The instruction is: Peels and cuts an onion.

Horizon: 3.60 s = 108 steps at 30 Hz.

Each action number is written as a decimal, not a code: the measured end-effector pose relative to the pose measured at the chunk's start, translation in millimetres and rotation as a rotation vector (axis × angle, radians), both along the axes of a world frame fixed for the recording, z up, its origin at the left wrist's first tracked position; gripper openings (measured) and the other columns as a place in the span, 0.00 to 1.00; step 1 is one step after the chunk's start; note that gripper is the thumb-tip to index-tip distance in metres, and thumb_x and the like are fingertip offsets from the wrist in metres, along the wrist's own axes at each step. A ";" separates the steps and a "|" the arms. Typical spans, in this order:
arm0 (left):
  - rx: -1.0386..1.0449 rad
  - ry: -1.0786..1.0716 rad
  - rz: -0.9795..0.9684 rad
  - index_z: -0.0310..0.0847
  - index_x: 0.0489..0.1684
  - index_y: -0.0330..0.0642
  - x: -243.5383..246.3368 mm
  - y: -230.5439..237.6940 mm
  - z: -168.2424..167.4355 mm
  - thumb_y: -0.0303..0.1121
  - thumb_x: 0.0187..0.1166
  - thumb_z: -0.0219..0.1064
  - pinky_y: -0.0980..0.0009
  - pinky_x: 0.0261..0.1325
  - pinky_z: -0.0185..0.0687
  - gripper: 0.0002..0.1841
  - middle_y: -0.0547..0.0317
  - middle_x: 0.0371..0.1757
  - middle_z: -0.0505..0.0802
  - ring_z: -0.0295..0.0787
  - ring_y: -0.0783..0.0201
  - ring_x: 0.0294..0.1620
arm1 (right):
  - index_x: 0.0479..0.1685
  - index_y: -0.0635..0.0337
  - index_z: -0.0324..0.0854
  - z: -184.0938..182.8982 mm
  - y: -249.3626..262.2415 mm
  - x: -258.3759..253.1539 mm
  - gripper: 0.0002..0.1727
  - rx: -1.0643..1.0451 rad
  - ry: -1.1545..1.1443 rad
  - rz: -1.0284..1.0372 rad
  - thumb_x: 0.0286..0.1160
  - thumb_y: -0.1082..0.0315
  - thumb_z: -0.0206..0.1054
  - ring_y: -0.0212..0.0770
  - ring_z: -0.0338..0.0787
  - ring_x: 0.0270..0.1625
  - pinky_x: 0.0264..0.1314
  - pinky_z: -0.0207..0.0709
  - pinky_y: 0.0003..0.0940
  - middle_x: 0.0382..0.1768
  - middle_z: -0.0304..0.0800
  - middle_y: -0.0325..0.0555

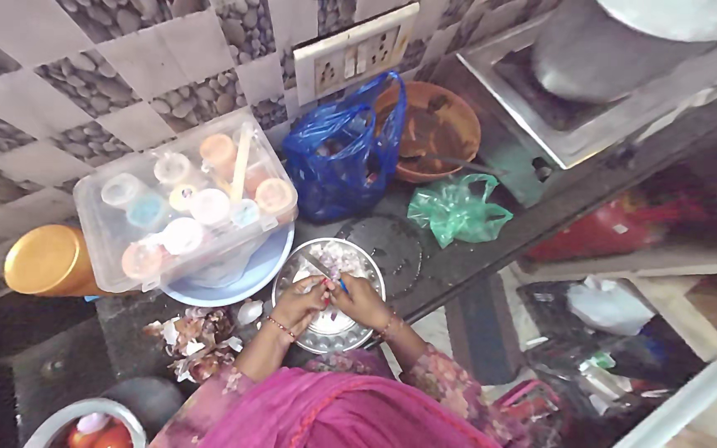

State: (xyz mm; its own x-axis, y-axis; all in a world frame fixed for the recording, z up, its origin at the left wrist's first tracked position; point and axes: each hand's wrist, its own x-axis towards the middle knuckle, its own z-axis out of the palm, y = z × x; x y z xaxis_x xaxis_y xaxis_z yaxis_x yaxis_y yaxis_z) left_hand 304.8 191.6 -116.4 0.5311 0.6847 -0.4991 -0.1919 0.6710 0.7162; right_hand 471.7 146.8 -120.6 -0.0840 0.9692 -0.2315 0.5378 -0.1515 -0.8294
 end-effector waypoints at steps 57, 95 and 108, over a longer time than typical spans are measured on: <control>0.030 0.130 0.053 0.78 0.42 0.38 2.7 5.6 -1.6 0.12 0.67 0.62 0.77 0.31 0.84 0.12 0.64 0.29 0.89 0.85 0.73 0.27 | 0.43 0.72 0.83 -6.4 -3.8 -8.8 0.27 0.016 -0.156 -0.054 0.89 0.53 0.52 0.54 0.90 0.36 0.44 0.81 0.53 0.29 0.87 0.57; 0.338 0.425 -0.240 0.82 0.47 0.36 -55.6 -39.6 -12.9 0.21 0.59 0.75 0.73 0.41 0.87 0.16 0.62 0.36 0.88 0.86 0.73 0.31 | 0.59 0.62 0.82 15.8 -39.1 -23.9 0.22 -0.348 -0.456 -0.055 0.81 0.52 0.65 0.59 0.92 0.54 0.55 0.81 0.59 0.48 0.92 0.58; 0.266 0.232 -0.148 0.80 0.59 0.31 -38.7 -45.9 0.9 0.17 0.65 0.71 0.78 0.41 0.88 0.20 0.61 0.43 0.91 0.88 0.75 0.36 | 0.41 0.62 0.71 14.6 -48.1 -22.5 0.15 -0.016 0.404 -0.402 0.63 0.74 0.75 0.24 0.81 0.21 0.24 0.76 0.22 0.35 0.93 0.40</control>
